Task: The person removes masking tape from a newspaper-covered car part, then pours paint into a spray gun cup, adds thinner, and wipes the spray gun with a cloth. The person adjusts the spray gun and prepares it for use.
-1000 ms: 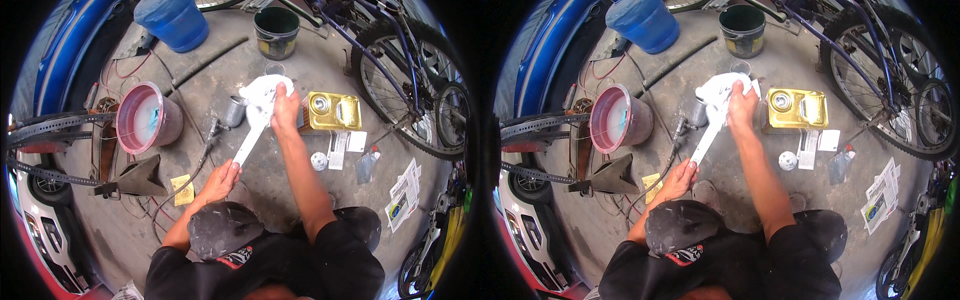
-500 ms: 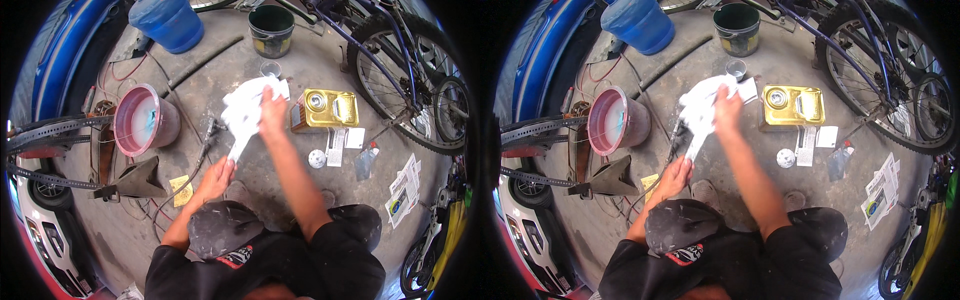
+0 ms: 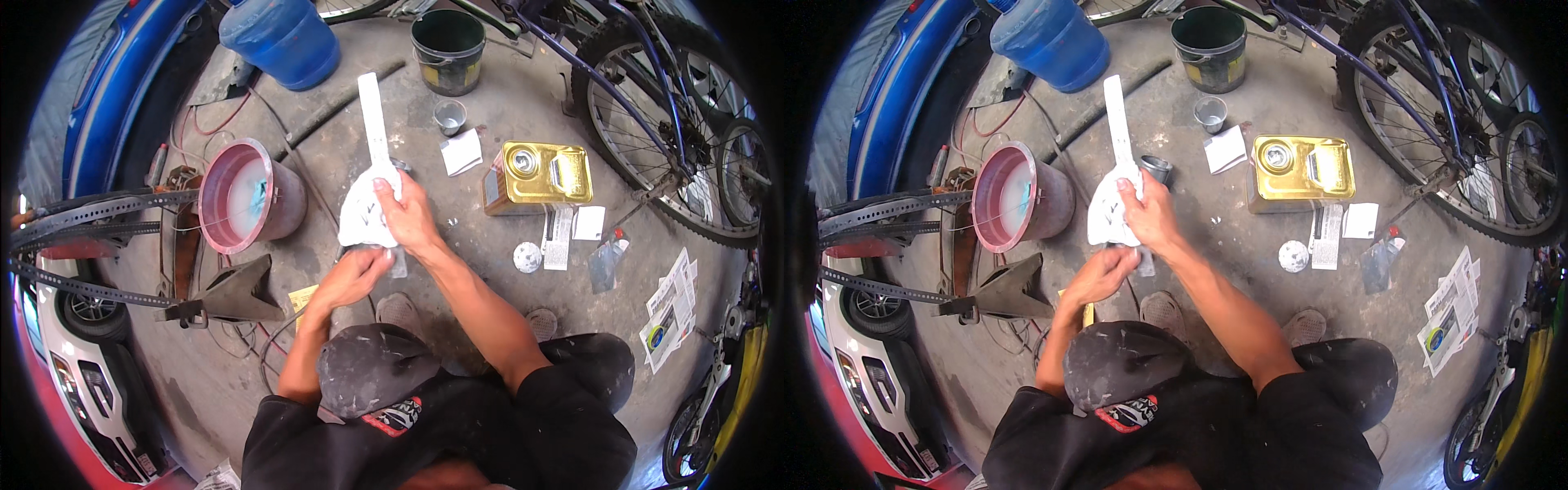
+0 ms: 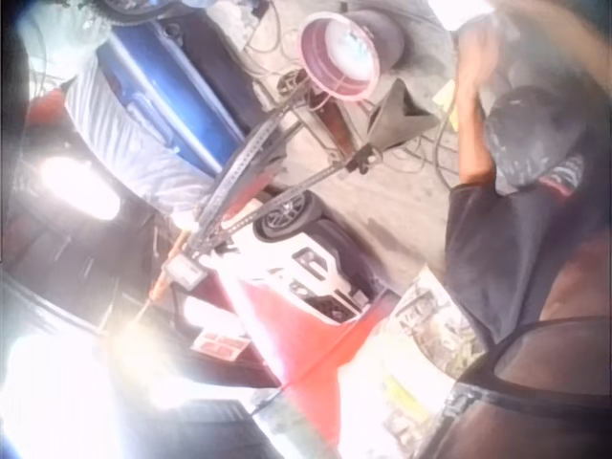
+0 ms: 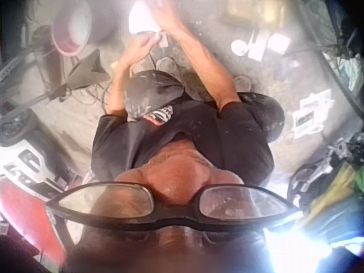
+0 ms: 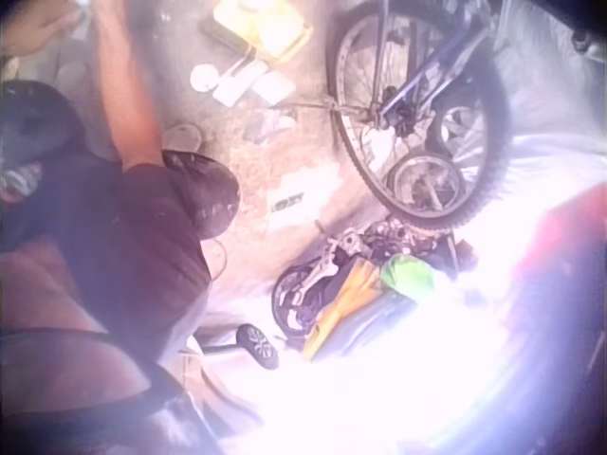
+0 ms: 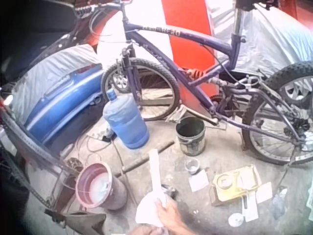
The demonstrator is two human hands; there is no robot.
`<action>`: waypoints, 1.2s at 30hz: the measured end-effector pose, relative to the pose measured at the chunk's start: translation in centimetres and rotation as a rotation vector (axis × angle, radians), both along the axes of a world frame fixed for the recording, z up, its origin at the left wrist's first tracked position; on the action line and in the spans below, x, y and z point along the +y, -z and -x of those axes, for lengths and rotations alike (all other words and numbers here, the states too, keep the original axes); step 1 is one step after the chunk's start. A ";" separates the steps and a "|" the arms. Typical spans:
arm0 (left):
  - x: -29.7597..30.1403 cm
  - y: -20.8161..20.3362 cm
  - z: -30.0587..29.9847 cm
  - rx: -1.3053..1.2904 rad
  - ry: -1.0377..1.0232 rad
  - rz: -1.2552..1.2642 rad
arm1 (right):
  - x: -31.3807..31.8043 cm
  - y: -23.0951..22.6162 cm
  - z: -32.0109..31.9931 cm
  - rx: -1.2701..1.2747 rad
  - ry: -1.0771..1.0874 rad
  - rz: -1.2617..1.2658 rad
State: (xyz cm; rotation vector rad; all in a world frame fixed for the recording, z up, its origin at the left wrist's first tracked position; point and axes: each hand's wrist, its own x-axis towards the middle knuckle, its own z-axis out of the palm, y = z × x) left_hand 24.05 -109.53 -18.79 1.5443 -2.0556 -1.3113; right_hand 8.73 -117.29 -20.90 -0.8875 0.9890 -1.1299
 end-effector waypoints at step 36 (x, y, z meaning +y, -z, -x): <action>-14.5 -6.7 -4.1 0.970 -0.998 0.208 | 2.9 -3.4 -1.8 -0.259 -0.169 0.143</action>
